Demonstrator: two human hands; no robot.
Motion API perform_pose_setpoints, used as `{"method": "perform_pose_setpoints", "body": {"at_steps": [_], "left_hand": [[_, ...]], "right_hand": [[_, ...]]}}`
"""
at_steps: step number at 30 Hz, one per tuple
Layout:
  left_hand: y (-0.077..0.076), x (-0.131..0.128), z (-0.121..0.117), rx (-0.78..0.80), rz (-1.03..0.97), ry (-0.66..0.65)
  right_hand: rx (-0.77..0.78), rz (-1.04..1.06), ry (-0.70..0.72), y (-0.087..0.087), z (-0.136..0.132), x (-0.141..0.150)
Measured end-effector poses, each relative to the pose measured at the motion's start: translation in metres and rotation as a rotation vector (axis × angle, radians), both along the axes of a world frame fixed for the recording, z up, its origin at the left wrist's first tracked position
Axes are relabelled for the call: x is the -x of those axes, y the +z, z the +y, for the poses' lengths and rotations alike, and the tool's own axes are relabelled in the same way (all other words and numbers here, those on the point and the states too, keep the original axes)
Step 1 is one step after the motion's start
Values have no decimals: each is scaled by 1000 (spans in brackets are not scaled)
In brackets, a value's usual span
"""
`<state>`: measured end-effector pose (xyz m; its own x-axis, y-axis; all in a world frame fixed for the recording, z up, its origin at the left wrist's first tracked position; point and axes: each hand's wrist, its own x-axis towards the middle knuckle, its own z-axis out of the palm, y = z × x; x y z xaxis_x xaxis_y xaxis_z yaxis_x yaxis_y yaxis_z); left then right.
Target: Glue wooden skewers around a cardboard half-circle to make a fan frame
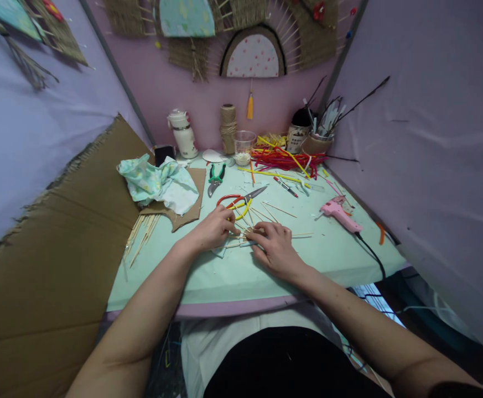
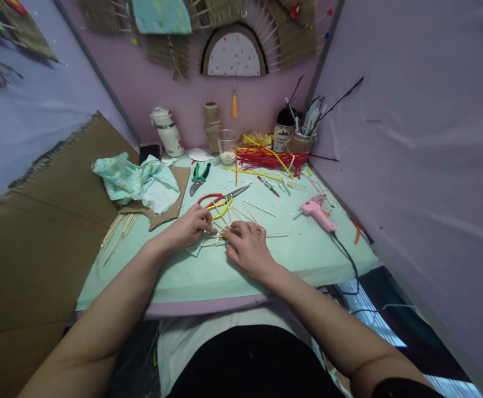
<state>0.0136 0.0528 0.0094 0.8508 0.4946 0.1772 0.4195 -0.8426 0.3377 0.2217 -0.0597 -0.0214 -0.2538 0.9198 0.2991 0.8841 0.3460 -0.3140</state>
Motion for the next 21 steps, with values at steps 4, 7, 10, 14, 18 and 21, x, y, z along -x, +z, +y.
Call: {"method": "perform_pose_setpoints", "body": {"at_steps": [4,7,10,14,18,21], "left_hand": [[-2,0,0,-13,-18,3],[-1,0,0,-11,-10,3],[0,0,-1,-4,1,6],[-1,0,0,-6,3,-2],[-2,0,1,-10,-4,-6],[-4,0,2,-24,-18,0]], "right_hand": [[-4,5,6,1,0,0],[-1,12,6,1,0,-1],[-1,3,6,0,0,-1],[-13,6,7,-2,0,-1],[-26,11,5,-2,0,-1],[-24,11,3,-2,0,0]]}}
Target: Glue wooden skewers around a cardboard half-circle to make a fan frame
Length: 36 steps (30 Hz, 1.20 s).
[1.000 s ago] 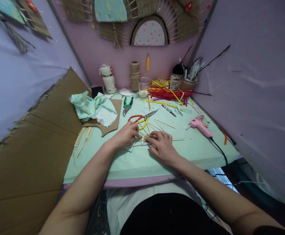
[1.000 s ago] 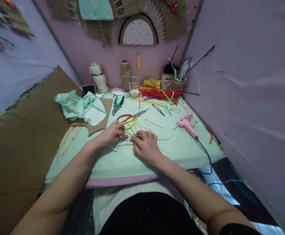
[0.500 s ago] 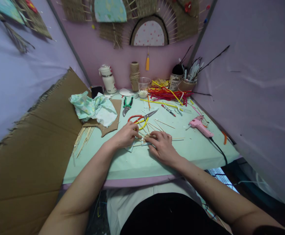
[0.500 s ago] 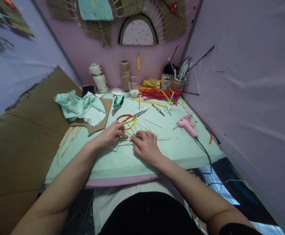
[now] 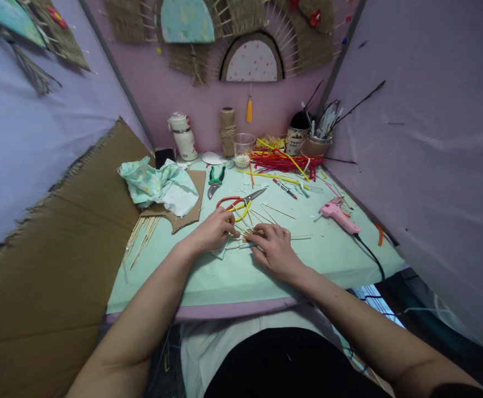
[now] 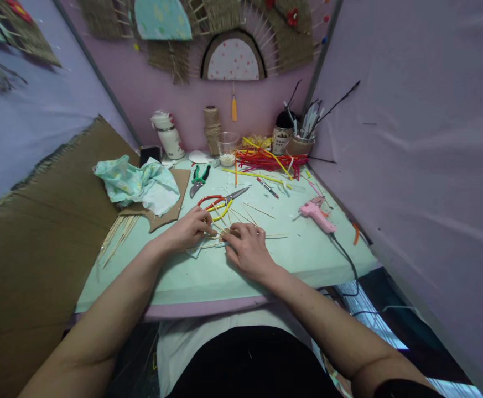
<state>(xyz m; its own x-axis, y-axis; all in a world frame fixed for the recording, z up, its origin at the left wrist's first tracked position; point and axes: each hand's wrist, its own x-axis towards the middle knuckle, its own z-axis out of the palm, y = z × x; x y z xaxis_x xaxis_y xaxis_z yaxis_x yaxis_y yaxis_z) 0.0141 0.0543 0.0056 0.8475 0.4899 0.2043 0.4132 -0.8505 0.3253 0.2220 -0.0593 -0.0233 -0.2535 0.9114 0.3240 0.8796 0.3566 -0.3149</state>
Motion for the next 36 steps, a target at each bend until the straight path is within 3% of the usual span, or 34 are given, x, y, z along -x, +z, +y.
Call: {"method": "perform_pose_setpoints", "body": {"at_steps": [8,13,17,26,36], "left_hand": [[0,4,0,-67,-132,-16],[11,14,6,-155,-434,235],[13,22,13,-135,-593,432],[1,33,24,-94,-695,785],[-9,42,19,-145,-677,883]], "right_hand": [[-64,47,-13,-1,-2,-2],[-260,176,-42,-4,-7,-8],[-281,200,-28,-4,-8,-9],[-303,219,-27,-4,-9,-7],[-379,354,-8,-3,-9,-7]]}}
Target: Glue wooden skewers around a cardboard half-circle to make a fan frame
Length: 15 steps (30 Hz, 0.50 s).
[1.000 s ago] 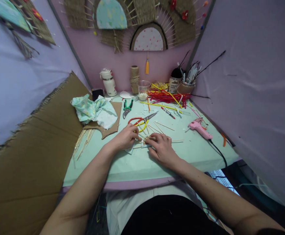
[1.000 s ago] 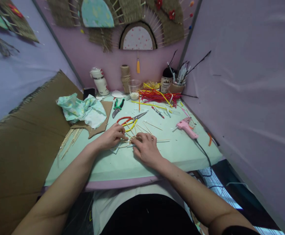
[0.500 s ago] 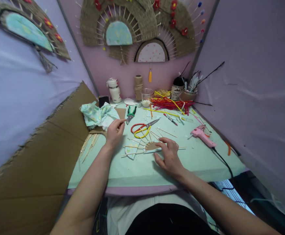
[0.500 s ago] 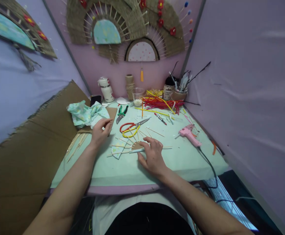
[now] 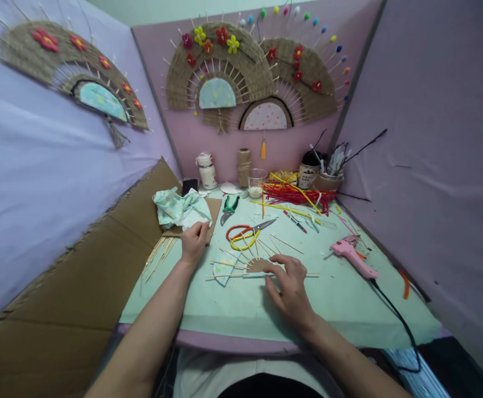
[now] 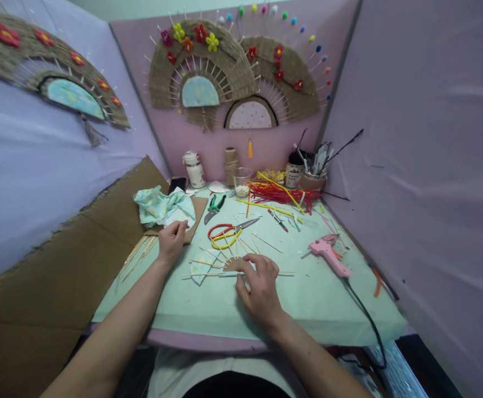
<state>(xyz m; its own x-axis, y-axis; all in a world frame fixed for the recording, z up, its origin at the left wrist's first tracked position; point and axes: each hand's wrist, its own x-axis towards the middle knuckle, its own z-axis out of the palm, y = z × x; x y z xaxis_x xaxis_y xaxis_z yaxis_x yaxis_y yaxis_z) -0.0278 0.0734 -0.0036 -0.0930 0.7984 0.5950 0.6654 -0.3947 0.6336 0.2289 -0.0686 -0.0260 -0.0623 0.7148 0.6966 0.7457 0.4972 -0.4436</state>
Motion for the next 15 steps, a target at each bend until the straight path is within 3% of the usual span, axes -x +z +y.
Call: {"method": "perform_pose_setpoints", "body": {"at_steps": [3,7,10,12,15], "left_hand": [[0,3,-1,-6,0,38],[2,7,-3,-28,-34,116],[5,10,-14,-40,-79,166],[8,9,-28,-86,-53,167],[12,1,-59,-188,125,96]], "right_hand": [[-61,53,47,15,1,-9],[-102,90,61,55,15,-32],[-42,78,59,79,37,-48],[2,33,67,83,51,-52],[65,-70,169,73,63,-49]]}}
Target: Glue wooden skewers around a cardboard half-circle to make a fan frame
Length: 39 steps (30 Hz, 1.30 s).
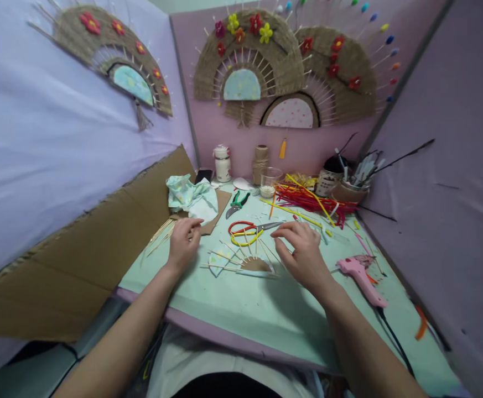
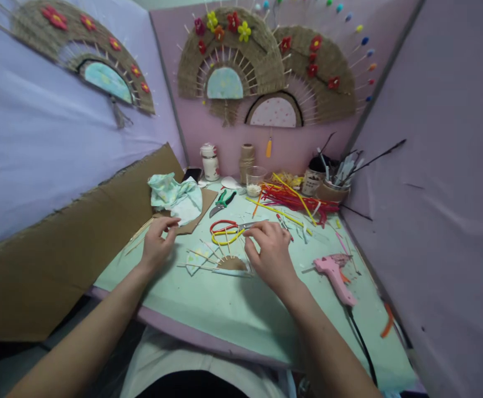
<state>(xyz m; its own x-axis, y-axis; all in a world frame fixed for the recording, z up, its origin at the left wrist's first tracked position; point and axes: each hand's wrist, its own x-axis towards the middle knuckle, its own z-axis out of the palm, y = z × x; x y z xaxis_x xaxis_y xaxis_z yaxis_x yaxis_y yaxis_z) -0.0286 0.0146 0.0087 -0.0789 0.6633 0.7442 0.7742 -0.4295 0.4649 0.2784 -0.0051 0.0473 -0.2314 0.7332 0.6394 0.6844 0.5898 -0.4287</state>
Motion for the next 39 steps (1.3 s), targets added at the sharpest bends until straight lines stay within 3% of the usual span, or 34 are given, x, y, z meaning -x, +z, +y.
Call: {"method": "perform_pose_setpoints", "body": {"at_steps": [5,9,13,20,39], "left_hand": [[-5,-38,-47,-5,224,-91],[-16,-69,-71,-13,327,-65],[-27,-81,-84,30,367,-11],[-37,-81,-83,164,425,10],[-36,-87,-79,384,476,80]], "right_hand": [[69,-172,190,-26,-2,19],[59,-289,230,-38,-5,27],[61,-360,253,-44,-7,27],[47,-361,278,-47,-9,28],[50,-405,279,-50,-10,31]]}}
